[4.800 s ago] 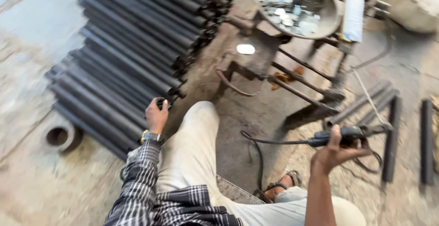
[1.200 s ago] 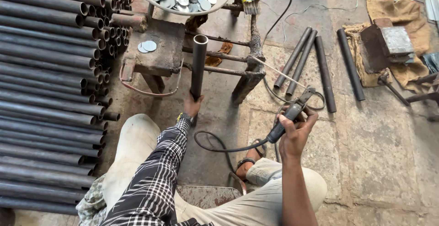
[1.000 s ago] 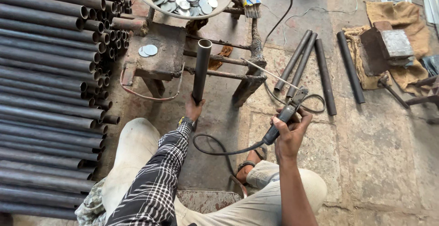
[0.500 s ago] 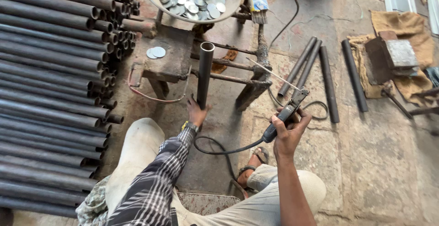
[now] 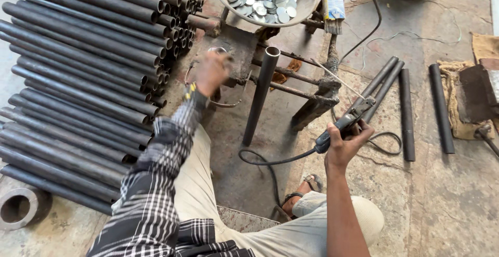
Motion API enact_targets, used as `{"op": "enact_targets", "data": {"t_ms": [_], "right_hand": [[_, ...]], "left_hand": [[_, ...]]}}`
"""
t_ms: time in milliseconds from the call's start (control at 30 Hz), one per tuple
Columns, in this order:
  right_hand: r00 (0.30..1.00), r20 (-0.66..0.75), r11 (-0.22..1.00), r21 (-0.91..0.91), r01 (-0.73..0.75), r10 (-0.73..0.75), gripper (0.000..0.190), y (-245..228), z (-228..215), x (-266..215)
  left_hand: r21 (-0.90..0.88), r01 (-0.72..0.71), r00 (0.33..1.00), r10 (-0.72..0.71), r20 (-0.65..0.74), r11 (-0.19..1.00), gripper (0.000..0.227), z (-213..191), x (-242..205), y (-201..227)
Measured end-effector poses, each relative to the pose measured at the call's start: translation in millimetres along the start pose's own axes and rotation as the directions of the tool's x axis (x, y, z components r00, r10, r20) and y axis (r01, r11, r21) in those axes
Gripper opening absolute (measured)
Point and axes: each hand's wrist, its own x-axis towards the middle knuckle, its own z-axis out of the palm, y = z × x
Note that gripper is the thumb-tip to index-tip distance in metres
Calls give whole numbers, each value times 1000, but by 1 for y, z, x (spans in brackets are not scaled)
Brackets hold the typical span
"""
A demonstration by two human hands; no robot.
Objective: The person sits on the floor and repeatedly picks up metal pipes and small circular metal discs. They place a disc on the end of a pipe and use a welding torch to attach it, creating sparks. After welding, the person sets the pipe aside and repeats the process with new materials.
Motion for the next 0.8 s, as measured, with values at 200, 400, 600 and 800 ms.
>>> {"op": "enact_targets", "data": {"t_ms": [200,400,600,800], "right_hand": [[1000,7,999,-52,-1,1,60,-3,1,0],[999,-33,999,-35,-20,19,62,3,5,1],[1000,-12,998,-61,-20,19,62,0,10,2],[999,-18,996,-79,-32,31,64,1,15,3]], "left_hand": [[312,172,959,-232,165,934,47,31,41,-76],[295,81,994,-100,51,952,42,30,33,-87],[84,-6,998,12,-69,996,41,4,41,-66],[-117,-50,997,42,-68,992,41,-12,57,-21]]}}
